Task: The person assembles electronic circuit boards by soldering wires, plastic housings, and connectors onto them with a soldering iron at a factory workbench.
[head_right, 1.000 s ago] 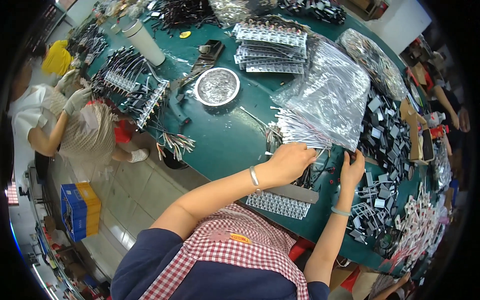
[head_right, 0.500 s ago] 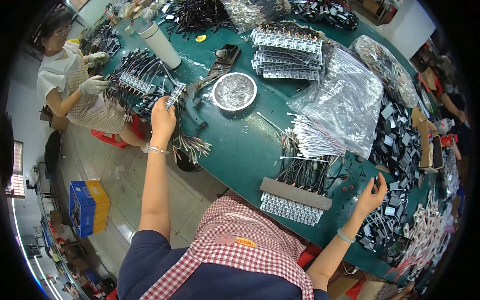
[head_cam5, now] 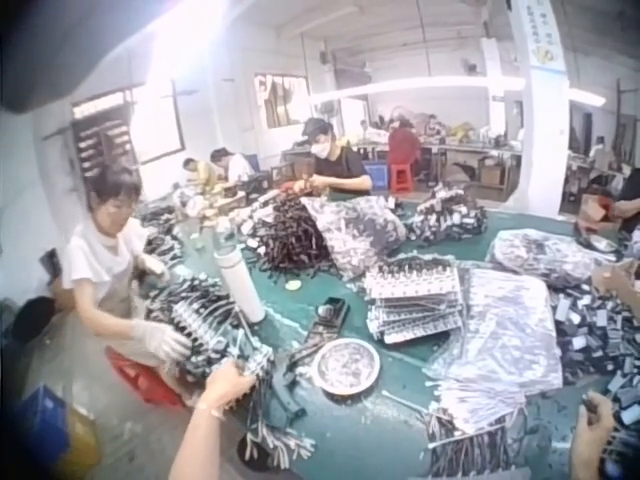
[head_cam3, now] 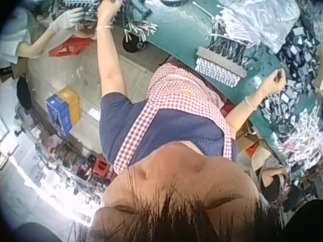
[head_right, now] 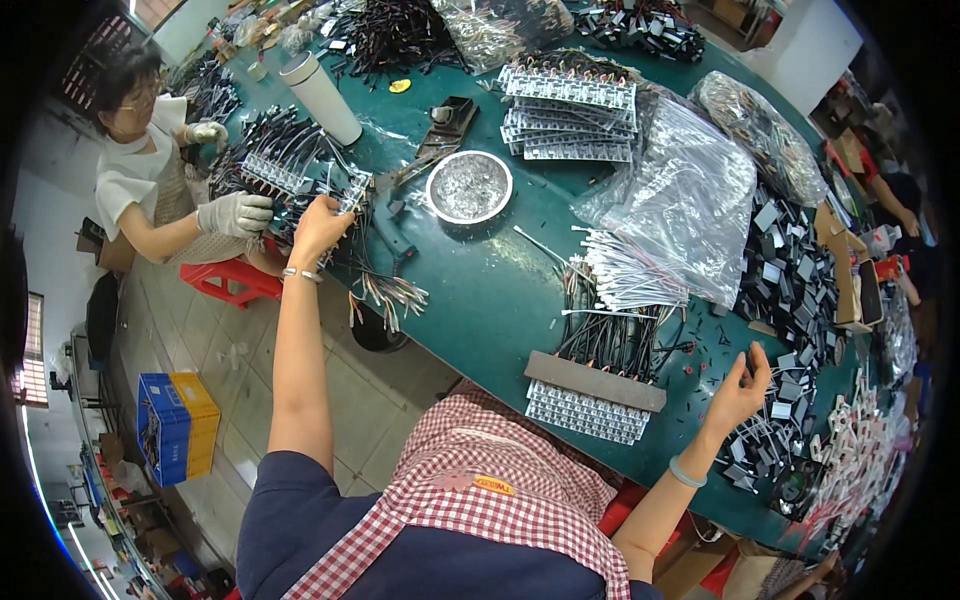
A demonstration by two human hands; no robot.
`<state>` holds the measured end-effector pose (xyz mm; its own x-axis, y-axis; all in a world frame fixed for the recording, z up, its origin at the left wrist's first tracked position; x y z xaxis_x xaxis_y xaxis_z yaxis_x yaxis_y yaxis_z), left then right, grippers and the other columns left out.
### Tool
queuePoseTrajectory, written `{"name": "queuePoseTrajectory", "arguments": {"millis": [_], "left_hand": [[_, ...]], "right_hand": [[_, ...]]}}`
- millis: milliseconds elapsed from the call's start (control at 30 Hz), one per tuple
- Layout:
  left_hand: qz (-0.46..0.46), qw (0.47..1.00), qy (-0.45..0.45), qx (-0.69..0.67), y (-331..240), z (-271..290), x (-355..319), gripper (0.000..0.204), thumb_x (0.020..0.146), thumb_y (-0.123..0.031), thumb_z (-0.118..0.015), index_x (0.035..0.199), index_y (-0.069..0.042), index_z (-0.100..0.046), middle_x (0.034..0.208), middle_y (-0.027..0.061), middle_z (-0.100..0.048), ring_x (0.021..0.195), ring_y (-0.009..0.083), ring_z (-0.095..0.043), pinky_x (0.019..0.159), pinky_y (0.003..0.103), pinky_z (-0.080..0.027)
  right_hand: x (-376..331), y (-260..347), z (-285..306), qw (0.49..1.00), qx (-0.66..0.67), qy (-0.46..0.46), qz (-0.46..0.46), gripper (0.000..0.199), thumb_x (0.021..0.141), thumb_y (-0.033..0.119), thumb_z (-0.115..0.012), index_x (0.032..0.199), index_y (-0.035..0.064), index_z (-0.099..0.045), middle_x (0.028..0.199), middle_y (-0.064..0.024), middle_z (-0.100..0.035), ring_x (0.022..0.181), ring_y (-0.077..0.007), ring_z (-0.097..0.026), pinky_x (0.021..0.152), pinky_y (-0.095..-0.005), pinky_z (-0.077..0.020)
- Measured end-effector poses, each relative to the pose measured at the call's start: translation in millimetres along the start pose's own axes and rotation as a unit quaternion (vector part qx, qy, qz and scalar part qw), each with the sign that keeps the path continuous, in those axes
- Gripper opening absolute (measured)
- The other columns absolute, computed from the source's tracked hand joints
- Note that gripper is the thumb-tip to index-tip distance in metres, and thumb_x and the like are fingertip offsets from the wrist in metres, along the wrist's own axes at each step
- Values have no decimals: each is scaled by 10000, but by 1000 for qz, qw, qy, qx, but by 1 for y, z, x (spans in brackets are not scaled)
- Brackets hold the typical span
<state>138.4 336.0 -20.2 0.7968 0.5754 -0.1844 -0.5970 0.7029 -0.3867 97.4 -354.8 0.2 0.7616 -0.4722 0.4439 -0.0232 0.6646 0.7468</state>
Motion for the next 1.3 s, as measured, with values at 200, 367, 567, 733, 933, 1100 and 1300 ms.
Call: {"name": "queuePoseTrajectory", "arguments": {"millis": [200,367,567,733,933,1100,1300], "left_hand": [[-25,997,-57,46,-9,-3,-6,510,702,-297,-581,1104,9,-513,1047,253,-614,994,394,-585,847,436,-454],[-16,996,-69,53,-14,2,-4,528,673,-311,-624,1127,-58,-527,1039,201,-633,998,356,-592,845,408,-452],[-11,984,-168,-64,8,29,-11,483,634,-294,-651,1036,-25,-639,881,159,-675,875,309,-644,785,369,-490],[-40,893,-136,-428,53,66,-24,292,752,-102,-565,1019,-14,-645,699,2,-592,522,53,-481,422,193,-341],[-96,751,-161,-633,71,108,-90,348,811,-68,-516,1148,17,-532,901,59,-603,742,118,-575,589,221,-465],[-205,762,-180,-587,-5,121,-208,443,766,-71,-545,1180,79,-489,1015,127,-585,861,202,-596,749,326,-510],[-371,860,-93,-339,-193,31,-304,414,626,-24,-574,1031,61,-588,919,126,-586,871,208,-573,811,306,-458]], "right_hand": [[-5,-6,1,1000,0,-2,-3,235,884,59,-571,1114,26,-608,1124,-82,-604,995,-184,-587,802,-283,-465],[-8,-9,0,1000,15,1,8,213,892,51,-553,1095,17,-611,1152,-85,-600,1000,-171,-585,781,-270,-474],[-10,-8,10,1000,30,1,-4,196,895,44,-549,1073,9,-622,1133,-78,-605,972,-161,-590,764,-265,-481],[-13,-11,27,999,39,-28,-4,168,893,35,-551,1034,4,-636,1097,-71,-607,954,-145,-587,744,-245,-478],[-14,-2,43,996,61,-63,21,165,873,-14,-556,1020,-14,-631,1071,-86,-610,976,-169,-585,796,-261,-485],[-16,45,36,991,112,-62,38,158,867,-21,-560,1004,-13,-639,1072,-93,-617,962,-163,-588,801,-256,-480],[-48,69,40,984,167,-58,-3,141,852,-9,-580,970,5,-656,1064,-80,-624,892,-115,-584,692,-209,-457]]}}
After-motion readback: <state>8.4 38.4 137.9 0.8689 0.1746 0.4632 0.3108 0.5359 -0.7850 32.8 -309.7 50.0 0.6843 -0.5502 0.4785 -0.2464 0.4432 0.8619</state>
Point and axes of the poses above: each hand's wrist, its own x-axis towards the middle knuckle, its own z-axis out of the back of the hand, y = z × x, the point moved 8 cm from there along x, towards the middle knuckle
